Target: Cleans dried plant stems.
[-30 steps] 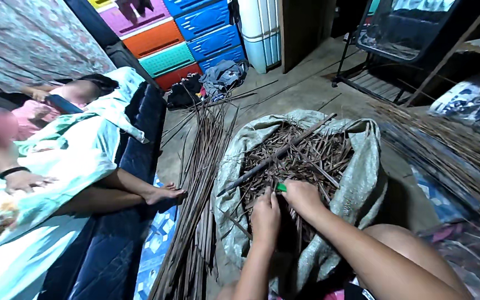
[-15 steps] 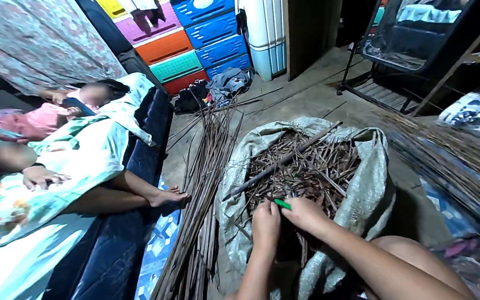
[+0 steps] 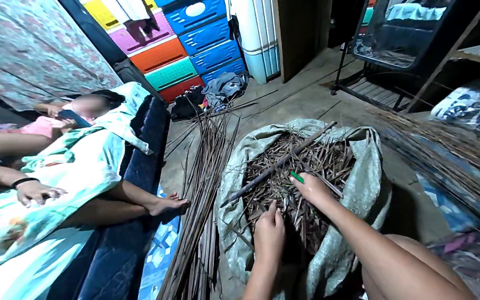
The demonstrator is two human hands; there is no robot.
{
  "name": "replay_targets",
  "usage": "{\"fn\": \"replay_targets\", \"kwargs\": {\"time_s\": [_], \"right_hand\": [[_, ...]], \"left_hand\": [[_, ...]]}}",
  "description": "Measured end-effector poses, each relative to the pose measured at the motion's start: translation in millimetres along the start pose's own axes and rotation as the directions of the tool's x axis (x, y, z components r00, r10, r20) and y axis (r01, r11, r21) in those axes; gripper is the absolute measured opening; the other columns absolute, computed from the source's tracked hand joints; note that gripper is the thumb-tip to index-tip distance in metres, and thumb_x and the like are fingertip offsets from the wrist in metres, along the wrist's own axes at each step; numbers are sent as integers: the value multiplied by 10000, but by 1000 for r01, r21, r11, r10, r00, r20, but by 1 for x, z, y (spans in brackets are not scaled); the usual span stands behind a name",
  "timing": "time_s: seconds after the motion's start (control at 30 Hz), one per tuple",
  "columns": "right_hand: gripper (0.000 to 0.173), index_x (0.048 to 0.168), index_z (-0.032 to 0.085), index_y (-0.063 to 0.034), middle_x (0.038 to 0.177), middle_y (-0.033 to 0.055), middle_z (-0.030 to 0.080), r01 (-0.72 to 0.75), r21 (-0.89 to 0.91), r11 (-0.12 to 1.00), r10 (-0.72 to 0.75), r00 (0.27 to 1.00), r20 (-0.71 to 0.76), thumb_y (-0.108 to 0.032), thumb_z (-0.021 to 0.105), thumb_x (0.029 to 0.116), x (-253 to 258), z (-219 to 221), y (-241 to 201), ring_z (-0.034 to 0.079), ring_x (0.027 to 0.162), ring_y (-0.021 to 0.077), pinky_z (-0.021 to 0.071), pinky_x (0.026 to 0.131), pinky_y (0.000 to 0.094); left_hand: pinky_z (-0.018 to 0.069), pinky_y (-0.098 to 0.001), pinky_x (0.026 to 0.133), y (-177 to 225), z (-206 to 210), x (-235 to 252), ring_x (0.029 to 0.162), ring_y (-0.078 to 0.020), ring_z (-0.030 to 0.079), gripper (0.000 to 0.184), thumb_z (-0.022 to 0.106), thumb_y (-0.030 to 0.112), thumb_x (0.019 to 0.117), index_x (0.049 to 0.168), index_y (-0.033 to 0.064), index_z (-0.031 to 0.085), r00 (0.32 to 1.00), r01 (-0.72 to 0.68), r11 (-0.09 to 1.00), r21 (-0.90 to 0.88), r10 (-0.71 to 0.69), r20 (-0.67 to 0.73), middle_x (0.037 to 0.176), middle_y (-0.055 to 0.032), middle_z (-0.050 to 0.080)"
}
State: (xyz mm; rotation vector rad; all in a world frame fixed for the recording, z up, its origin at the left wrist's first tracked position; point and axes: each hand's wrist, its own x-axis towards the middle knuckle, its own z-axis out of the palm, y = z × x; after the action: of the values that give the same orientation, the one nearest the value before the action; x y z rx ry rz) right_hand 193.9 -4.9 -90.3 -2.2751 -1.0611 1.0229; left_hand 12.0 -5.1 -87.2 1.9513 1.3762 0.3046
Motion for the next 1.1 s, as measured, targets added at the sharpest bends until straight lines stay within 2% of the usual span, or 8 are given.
{"fn": "replay_targets", "kwargs": {"time_s": [0.2,0.3,0.47,0.57,0.67,0.8,0.93,1.1], "right_hand": [[305,1191,634,15,879,78,589,143,464,874,-164,986,5,-243,497,1106,-5,15,-7,522,709,130,467,697,322],[349,1204,647,-11,858,53,569,134,475,870,-148,989,-8,-293,460,1120,6,10,1,471,645,105,434,635,299],[360,1192,668,-3,1095,225,689,165,37,986,-169,967,192,-299,489,1093,-29,15,-22,664,1039,366,499,927,583],[341,1243,642,-37,1184,224,691,146,-248,958,-70,955,290,-287,473,1085,-56,24,-36,660,1157,397,505,953,613],[336,1286,631,-31,1255,220,685,129,-372,919,-39,970,242,-260,496,1081,-57,23,-37,647,1214,397,504,990,596],[343,1319,623,-24,1289,221,676,4,-376,927,39,994,106,-227,483,1081,-31,19,-25,640,1234,404,505,996,606],[356,1334,613,-22,1280,231,678,-153,-299,942,139,988,-69,-236,461,1093,-10,-5,-9,648,1225,403,508,987,610],[457,1260,624,12,1159,246,673,48,55,997,-50,997,52,-392,481,1102,-14,-2,-11,655,1094,381,490,964,577]], "left_hand": [[492,-511,1052,0,6,-2,1162,-298,686,449,553,254,1042,1449,70,591,993,-81,995,-57,86,81,1232,-176,719],[551,-494,854,-7,6,0,869,-265,713,382,520,257,1066,1355,59,673,992,-118,989,-93,121,32,991,-158,752],[524,-562,911,-7,-4,16,959,-321,712,383,461,255,1098,1282,33,712,998,-9,998,-57,5,-62,1020,-180,749],[504,-543,752,-7,-7,20,810,-317,656,365,443,192,1059,881,-7,691,993,73,997,14,-71,-89,801,-155,656],[521,-569,832,1,-9,18,933,-353,693,370,435,191,1070,951,-25,710,997,63,992,114,-58,-52,933,-198,706],[522,-575,968,4,1,13,1101,-360,706,407,422,247,1098,1396,85,648,998,-35,981,190,43,-39,1176,-191,734],[542,-583,907,0,5,4,1016,-358,729,393,438,224,1086,1371,85,670,987,-92,979,180,114,-112,1093,-185,753],[538,-580,933,-3,1,10,1035,-353,729,366,489,224,1079,1347,70,685,980,-112,985,132,131,-150,1113,-187,753]]}}
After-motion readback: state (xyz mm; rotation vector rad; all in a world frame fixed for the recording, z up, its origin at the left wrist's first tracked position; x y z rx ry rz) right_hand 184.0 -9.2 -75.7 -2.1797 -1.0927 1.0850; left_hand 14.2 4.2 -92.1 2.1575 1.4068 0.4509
